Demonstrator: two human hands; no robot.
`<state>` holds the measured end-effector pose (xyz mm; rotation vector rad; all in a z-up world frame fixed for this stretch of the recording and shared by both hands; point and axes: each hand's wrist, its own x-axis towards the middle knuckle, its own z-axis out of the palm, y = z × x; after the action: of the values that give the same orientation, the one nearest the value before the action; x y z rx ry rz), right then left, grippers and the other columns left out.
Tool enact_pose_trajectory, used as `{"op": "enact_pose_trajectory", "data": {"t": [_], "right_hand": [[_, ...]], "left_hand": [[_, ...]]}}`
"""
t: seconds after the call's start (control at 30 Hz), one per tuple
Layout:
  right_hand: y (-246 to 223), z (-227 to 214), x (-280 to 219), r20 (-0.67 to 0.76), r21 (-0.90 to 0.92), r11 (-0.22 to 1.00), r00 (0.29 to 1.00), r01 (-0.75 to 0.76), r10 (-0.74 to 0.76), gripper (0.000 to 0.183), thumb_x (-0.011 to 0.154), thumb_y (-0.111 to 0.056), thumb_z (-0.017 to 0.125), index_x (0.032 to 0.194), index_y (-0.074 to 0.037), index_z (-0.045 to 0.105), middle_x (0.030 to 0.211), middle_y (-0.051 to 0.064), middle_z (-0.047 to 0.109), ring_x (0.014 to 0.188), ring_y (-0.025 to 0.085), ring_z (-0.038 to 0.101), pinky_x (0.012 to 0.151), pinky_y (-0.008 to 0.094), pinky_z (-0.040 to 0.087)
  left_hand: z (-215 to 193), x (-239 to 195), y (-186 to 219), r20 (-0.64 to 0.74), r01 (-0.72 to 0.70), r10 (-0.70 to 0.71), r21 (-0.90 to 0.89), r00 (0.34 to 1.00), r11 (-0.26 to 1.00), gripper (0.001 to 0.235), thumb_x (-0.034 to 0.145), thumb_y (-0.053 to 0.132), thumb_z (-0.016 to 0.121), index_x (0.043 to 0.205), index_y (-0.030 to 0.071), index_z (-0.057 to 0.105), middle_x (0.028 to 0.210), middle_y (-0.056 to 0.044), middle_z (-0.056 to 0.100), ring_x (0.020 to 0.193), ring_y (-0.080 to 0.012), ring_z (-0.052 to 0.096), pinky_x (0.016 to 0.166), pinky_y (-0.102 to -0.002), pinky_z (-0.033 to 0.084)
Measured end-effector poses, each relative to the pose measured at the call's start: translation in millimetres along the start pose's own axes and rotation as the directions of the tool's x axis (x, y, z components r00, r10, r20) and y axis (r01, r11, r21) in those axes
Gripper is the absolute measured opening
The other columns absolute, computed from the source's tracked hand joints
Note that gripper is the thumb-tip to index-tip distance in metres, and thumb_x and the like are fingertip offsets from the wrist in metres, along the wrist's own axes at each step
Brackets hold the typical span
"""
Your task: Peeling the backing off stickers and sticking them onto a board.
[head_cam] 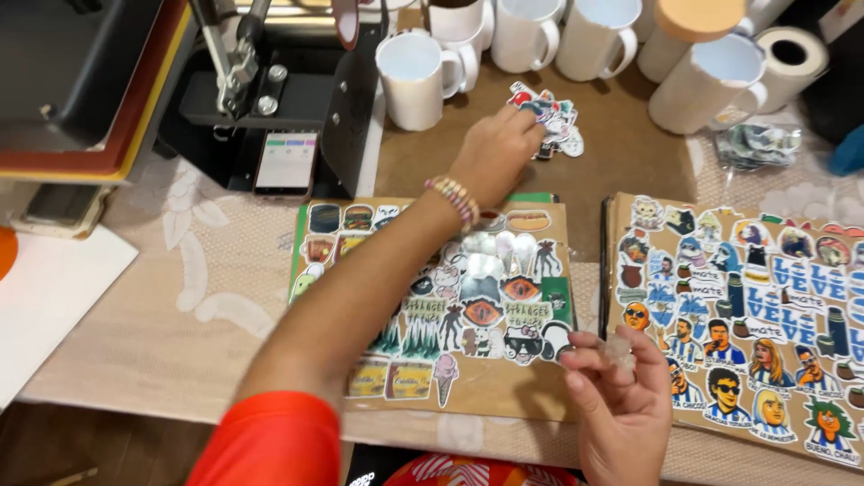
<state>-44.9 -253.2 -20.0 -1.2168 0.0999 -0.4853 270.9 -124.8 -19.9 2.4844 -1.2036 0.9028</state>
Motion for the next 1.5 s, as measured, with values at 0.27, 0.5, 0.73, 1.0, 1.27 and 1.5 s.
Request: {"op": "enact_pose_trajectory", "data": {"t": [0.27, 0.5, 0.73, 1.0, 1.27, 1.5], "right_hand": [[-12.5, -15.6, 15.7, -0.039, -0.033, 0.997, 0.996, -0.076, 0.075, 0.061, 0.087, -0.001, 0.06, 0.143, -0.001, 0.036, 0.107, 0.023, 0.07, 0.121, 0.036, 0.063, 0.112, 0.047, 0.047], [-14.3, 11.9, 20.3, 0.11, 0.013, 0.99, 0.984, -0.141, 0.139, 0.073, 0.088, -0.004, 0.054, 0.155, -0.011, 0.025, 0.135, 0.031, 0.06, 0.133, 0.035, 0.055, 0.109, 0.042, 0.04], [-10.2, 33.7, 5.6, 0.185, -0.037, 0.991, 0.973, -0.131, 0.135, 0.079, 0.085, -0.003, 0.057, 0.156, -0.008, 0.021, 0.14, 0.028, 0.057, 0.139, 0.035, 0.051, 0.111, 0.042, 0.041], [-10.0, 31.1, 0.2, 0.255, -0.085, 0.993, 0.961, -0.088, 0.107, 0.079, 0.087, -0.003, 0.058, 0.156, -0.009, 0.019, 0.142, 0.029, 0.056, 0.139, 0.032, 0.051, 0.113, 0.041, 0.04], [-10.5, 34.7, 1.1, 0.311, -0.045, 0.996, 0.946, -0.082, 0.093, 0.077, 0.089, -0.005, 0.058, 0.156, -0.013, 0.02, 0.139, 0.031, 0.058, 0.14, 0.035, 0.049, 0.116, 0.044, 0.037], [-10.3, 36.2, 8.6, 0.245, -0.094, 0.991, 0.962, -0.1, 0.12, 0.079, 0.087, 0.0, 0.055, 0.156, -0.015, 0.018, 0.148, 0.03, 0.05, 0.141, 0.036, 0.05, 0.106, 0.041, 0.043]], "left_hand": [[9.6, 2.5, 10.5, 0.093, 0.155, -0.14, -0.18, 0.986, 0.971, 0.041, 0.085, 0.004, 0.062, 0.126, 0.006, 0.061, 0.123, -0.014, 0.064, 0.118, -0.0325, 0.056, 0.102, -0.047, 0.045], [-171.9, -67.9, 128.4, 0.389, 0.548, -0.485, -0.801, 0.783, 0.241, 0.016, 0.087, 0.022, 0.075, 0.098, 0.012, 0.078, 0.097, -0.006, 0.077, 0.087, -0.0134, 0.07, 0.078, -0.026, 0.056], [-166.8, -104.2, 153.2, 0.43, 0.522, -0.652, -0.851, 0.625, -0.06, 0.016, 0.084, 0.011, 0.078, 0.099, 0.01, 0.079, 0.101, -0.009, 0.078, 0.093, -0.0122, 0.073, 0.077, -0.022, 0.058], [-165.7, -106.7, 160.5, 0.209, 0.478, -0.69, -0.85, 0.693, 0.222, 0.009, 0.084, 0.013, 0.079, 0.093, 0.012, 0.078, 0.091, -0.005, 0.078, 0.086, -0.0129, 0.072, 0.071, -0.024, 0.057], [-167.3, -111.4, 158.4, -0.063, 0.348, -0.618, -0.779, 0.784, 0.521, 0.004, 0.089, 0.006, 0.075, 0.089, 0.006, 0.071, 0.084, -0.007, 0.072, 0.077, -0.0202, 0.067, 0.074, -0.032, 0.053], [-179.0, -111.3, 159.1, -0.241, 0.261, -0.559, -0.694, 0.794, 0.671, 0.004, 0.094, 0.003, 0.067, 0.091, 0.0, 0.068, 0.088, -0.011, 0.071, 0.079, -0.0272, 0.067, 0.081, -0.04, 0.057]]}}
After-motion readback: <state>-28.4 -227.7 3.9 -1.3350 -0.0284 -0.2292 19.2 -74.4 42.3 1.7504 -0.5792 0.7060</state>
